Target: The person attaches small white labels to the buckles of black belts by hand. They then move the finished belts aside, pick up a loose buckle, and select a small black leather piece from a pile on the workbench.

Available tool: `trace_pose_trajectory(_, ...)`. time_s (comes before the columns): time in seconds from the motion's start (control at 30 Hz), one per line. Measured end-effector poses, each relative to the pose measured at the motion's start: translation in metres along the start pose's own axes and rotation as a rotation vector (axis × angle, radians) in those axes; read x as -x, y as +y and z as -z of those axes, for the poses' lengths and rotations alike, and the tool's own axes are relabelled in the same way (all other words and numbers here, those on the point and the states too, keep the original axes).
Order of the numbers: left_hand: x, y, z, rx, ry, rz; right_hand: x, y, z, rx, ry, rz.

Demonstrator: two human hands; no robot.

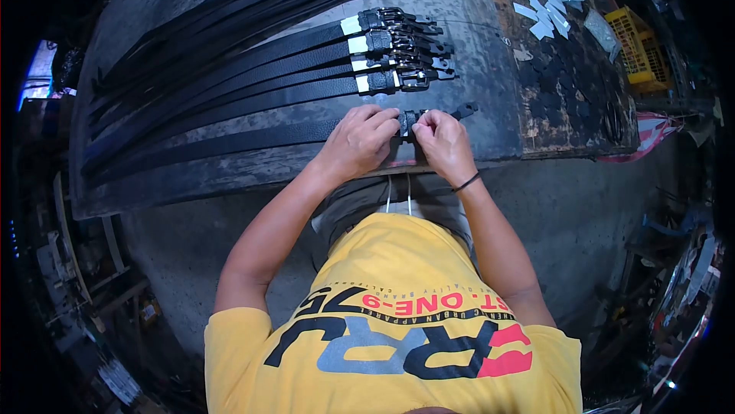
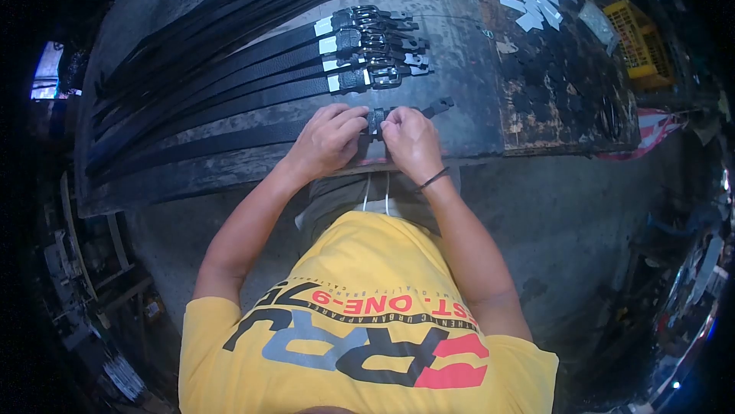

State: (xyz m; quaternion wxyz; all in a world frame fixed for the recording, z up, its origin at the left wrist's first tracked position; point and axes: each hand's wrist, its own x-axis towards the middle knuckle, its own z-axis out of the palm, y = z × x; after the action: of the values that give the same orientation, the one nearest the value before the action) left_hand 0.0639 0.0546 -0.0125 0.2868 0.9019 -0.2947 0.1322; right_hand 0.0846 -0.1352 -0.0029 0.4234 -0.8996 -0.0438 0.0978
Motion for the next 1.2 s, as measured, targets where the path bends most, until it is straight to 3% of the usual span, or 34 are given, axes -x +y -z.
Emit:
trace_pose_trajectory(0.47,-0.004,0.009,-0.014,-0.076,0.073,0.105,-0.005,-0.005,0.009,-0.036,-0.074,-0.065)
trace_pose_trajectory(0.83,-0.004,-0.002,-0.007,-0.051,0.022,-0.09,-0.004,-0.007,0.006,-0.028,-0.027,-0.026)
trace_pose_trajectory(1.03,0.0,-0.003,-0.013,-0.075,0.08,-0.008,-0.006,-0.007,0.007,-0.013,-0.019,0.014)
trace_pose_trajectory(1.2,-0.002,-0.003,-0.01,-0.099,0.051,-0.064,-0.01,-0.005,0.004,0.002,-0.019,0.005)
